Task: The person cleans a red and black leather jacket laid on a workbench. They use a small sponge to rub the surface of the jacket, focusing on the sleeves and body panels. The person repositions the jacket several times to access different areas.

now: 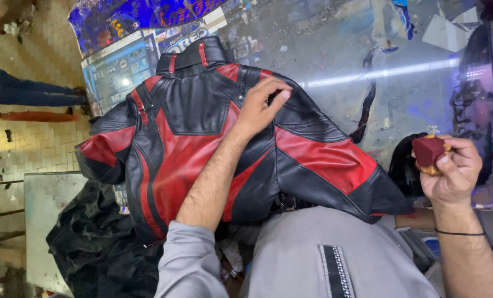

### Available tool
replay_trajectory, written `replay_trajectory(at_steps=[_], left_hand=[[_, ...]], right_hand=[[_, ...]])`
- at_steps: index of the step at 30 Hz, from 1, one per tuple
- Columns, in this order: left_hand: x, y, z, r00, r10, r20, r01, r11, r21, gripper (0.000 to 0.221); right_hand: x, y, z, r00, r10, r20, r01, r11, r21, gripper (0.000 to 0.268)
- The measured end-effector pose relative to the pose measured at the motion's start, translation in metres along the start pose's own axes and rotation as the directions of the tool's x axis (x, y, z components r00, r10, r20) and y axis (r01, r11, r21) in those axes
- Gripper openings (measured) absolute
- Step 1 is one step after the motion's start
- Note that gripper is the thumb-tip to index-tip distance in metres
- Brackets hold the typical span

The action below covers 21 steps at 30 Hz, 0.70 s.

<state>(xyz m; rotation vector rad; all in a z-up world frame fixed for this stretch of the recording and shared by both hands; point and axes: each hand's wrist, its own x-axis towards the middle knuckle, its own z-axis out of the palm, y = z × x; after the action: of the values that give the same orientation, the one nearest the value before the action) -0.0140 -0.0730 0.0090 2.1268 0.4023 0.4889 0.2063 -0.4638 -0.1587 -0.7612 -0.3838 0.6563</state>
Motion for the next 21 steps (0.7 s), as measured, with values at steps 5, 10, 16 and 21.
replay_trajectory(at_steps=[5,10,16,21], left_hand=[[-0.056,-0.013,-0.022,0.829,-0.321,-0.458,0.216,0.939,-0.267,0.016],[-0.131,-0.029,-0.057,0.770,-0.240,-0.591,0.219,0.970,-0.109,0.013],[-0.178,-0.021,-0.096,0.729,-0.135,-0.671,0.300,0.944,0.137,0.020],[-0.171,-0.034,-0.139,0.718,-0.055,-0.694,0.396,0.852,0.342,0.028]], right_hand=[[0.002,-0.001,0.002,1.000,0.000,0.018,-0.001,1.000,0.021,0.025],[0.003,-0.003,0.001,1.000,-0.015,0.024,0.015,1.000,0.017,0.027],[0.010,-0.003,-0.003,0.998,-0.024,0.058,0.024,1.000,0.002,0.028],[0.004,-0.004,-0.015,0.996,-0.039,0.082,0.041,0.999,-0.024,0.027]])
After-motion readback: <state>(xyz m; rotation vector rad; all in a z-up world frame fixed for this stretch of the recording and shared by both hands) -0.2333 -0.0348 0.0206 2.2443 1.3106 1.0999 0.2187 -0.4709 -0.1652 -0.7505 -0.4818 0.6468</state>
